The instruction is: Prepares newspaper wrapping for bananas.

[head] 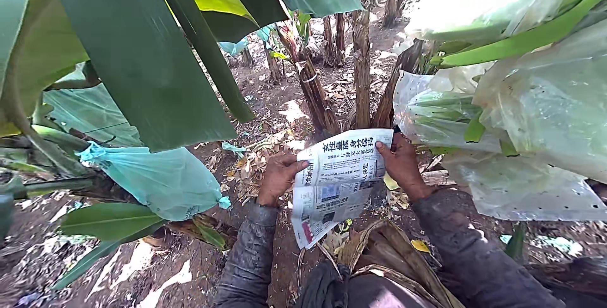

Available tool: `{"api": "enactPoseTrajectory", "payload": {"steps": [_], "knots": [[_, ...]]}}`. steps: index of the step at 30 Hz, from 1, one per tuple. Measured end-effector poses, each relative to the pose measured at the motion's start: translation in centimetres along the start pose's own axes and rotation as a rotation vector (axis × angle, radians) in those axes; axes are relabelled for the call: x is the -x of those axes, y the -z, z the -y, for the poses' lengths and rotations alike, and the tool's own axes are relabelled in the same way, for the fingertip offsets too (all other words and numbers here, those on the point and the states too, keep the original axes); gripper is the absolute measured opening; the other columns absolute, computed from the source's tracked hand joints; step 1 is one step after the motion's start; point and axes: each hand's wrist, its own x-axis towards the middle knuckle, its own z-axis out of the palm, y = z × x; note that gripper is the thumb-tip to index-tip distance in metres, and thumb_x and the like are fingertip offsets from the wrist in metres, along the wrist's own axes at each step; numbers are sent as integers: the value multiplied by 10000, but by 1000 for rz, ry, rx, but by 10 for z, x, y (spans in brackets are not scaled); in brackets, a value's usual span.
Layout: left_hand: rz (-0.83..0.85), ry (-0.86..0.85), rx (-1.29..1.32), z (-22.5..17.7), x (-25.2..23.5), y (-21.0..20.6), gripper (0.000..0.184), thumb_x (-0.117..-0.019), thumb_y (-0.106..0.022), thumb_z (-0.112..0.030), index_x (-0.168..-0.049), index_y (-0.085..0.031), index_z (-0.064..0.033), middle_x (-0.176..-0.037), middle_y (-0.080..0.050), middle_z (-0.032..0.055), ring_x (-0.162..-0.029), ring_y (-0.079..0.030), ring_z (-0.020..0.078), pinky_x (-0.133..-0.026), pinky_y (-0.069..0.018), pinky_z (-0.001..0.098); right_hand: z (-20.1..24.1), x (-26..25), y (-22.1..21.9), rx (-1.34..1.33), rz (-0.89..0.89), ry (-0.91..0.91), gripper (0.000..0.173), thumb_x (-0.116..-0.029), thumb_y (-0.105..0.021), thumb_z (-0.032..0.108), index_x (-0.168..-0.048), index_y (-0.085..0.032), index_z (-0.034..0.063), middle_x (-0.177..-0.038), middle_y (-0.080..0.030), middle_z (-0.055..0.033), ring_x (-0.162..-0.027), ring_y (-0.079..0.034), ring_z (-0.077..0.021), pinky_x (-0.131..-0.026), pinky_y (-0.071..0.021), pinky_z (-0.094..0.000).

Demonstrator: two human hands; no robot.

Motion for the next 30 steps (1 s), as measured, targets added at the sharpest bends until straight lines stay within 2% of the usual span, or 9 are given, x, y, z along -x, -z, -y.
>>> {"api": "enactPoseTrajectory", "payload": {"steps": [2,4,7,10,15,21,24,27,30], "knots": [[-88,-117,-220,-1,-1,-9,143,-858,-832,-187,-831,-765,-64,-738,-730,22,-666,-686,101,-684,-604,326,11,22,-8,105,-1,-26,763,-958,-678,411,-1491,-398,-58,-1480,-453,-313,-1376,-472,-419,-1144,-405,-565],[-149,-259,-389,5,0,-25,244,-837,-843,-240,-736,-696,-74,-674,-651,-10,-611,-599,75,-630,-534,302,26,52,-19,44,27,-42,894,-929,-686,471,-1539,-308,-61,-1554,-345,-331,-1430,-393,-446,-1163,-377,-576],[-154,-436,-516,15,6,-56,313,-830,-839,-253,-681,-642,-62,-735,-657,38,-713,-637,138,-708,-556,344,49,87,-33,-234,229,-118,793,-942,-698,428,-1522,-362,5,-1421,-531,-199,-1198,-619,-259,-979,-562,-430],[-89,-497,-517,20,15,-85,267,-849,-795,-204,-703,-636,-46,-743,-645,66,-751,-642,173,-730,-554,352,43,88,-45,-486,365,-143,732,-922,-752,341,-1476,-427,-10,-1293,-640,-158,-1100,-688,-208,-944,-604,-374],[106,-262,-172,14,19,-96,329,-819,-869,-190,-1078,-759,-18,-950,-776,48,-843,-739,104,-831,-633,319,21,78,-44,-555,294,-90,349,-995,-669,200,-1244,-628,-41,-1022,-736,-122,-920,-727,-192,-853,-624,-366],[100,-185,-103,12,9,-80,163,-987,-685,-181,-995,-766,-39,-894,-753,36,-822,-712,102,-809,-612,326,7,68,-36,-599,280,-60,292,-1031,-598,134,-1252,-628,-56,-1053,-741,-137,-956,-737,-209,-877,-632,-381],[2,-185,-314,13,0,-65,200,-991,-680,-226,-890,-745,-67,-796,-708,2,-725,-660,77,-725,-572,315,-10,59,-28,-531,199,-68,293,-1039,-580,146,-1257,-633,-42,-1054,-740,-129,-956,-734,-188,-873,-627,-376],[-71,-202,-430,13,-9,-45,178,-971,-706,-233,-895,-767,-84,-877,-714,10,-805,-673,92,-778,-585,337,-24,52,-12,-460,128,-135,372,-1048,-552,177,-1353,-573,-34,-1167,-704,-139,-1038,-705,-170,-920,-604,-368],[-197,-230,-488,10,-16,-29,187,-926,-762,-250,-821,-742,-97,-797,-676,-1,-706,-630,98,-692,-555,341,-48,39,1,-357,45,-198,419,-1044,-561,219,-1394,-561,-12,-1213,-680,-167,-1049,-704,-212,-887,-617,-420]]}}
